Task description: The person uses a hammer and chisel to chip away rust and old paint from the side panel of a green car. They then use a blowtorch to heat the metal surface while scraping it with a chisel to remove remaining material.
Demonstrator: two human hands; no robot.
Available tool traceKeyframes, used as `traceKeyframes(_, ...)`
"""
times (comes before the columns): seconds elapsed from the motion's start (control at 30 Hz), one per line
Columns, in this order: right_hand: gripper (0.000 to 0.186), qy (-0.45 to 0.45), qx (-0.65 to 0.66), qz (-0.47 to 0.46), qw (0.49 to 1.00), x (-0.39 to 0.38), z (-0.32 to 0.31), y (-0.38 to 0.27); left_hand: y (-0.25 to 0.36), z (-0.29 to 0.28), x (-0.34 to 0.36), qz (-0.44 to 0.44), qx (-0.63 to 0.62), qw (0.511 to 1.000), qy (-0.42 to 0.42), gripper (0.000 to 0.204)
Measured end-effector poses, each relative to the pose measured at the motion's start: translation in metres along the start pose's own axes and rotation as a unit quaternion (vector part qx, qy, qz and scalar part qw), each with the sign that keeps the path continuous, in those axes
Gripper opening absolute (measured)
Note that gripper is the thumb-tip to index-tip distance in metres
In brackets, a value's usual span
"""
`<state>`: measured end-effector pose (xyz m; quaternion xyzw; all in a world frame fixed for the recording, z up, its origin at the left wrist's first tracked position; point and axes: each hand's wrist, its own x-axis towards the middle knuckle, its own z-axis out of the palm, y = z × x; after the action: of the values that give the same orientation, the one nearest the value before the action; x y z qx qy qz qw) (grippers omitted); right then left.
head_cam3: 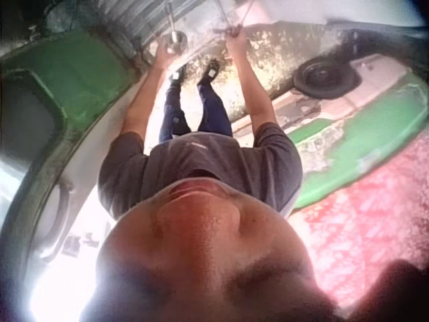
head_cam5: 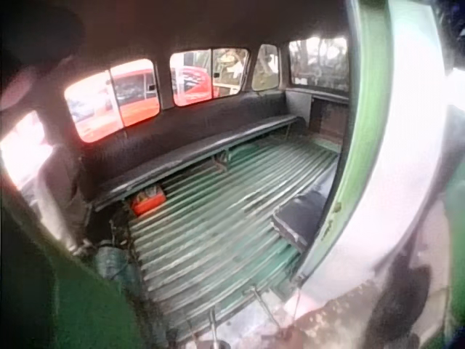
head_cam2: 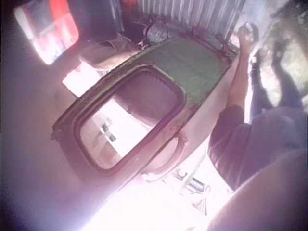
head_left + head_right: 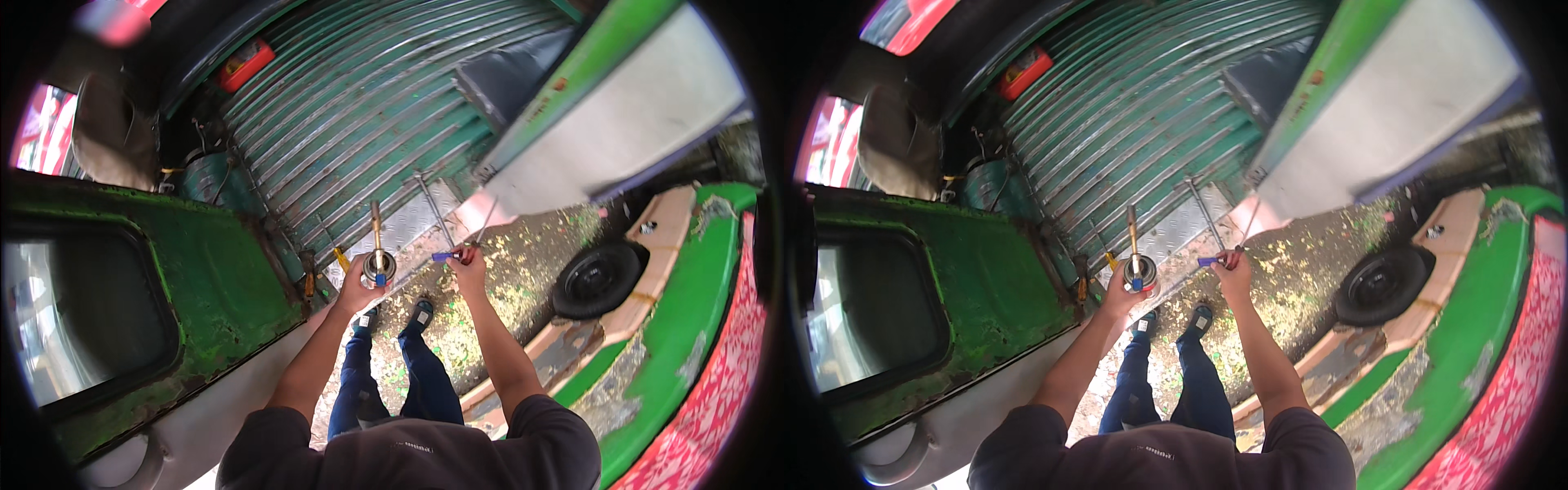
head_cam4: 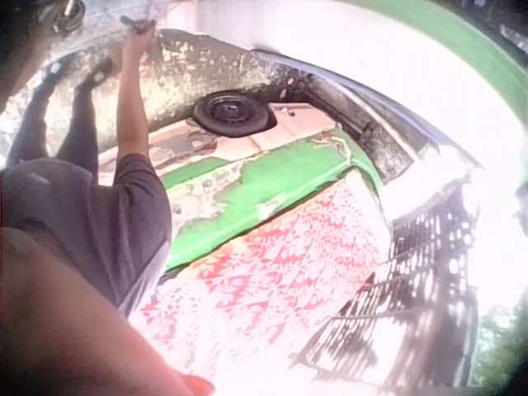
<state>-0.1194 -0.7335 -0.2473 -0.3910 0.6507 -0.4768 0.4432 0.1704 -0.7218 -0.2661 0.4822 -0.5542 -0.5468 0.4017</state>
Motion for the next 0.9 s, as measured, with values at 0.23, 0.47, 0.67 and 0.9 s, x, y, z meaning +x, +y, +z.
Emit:
traceKeyframes(0.23,0.043,0.142,0.205,0.062,0.966,-0.127,-0.082,-0.091,0.102,0.058,-0.001,-0.072,-0.212,0.950,-0.215,0.074)
traceKeyframes(0.47,0.037,0.245,0.265,-0.027,0.932,-0.252,-0.145,-0.128,0.167,0.135,-0.016,0.049,-0.068,0.901,-0.426,0.089)
traceKeyframes(0.67,0.033,0.317,0.342,-0.107,0.878,-0.351,-0.193,-0.127,0.192,0.201,-0.066,0.114,-0.052,0.850,-0.512,0.092)
traceKeyframes(0.9,0.032,0.318,0.426,-0.121,0.838,-0.440,-0.218,-0.131,0.218,0.259,-0.136,0.104,-0.038,0.801,-0.589,0.071)
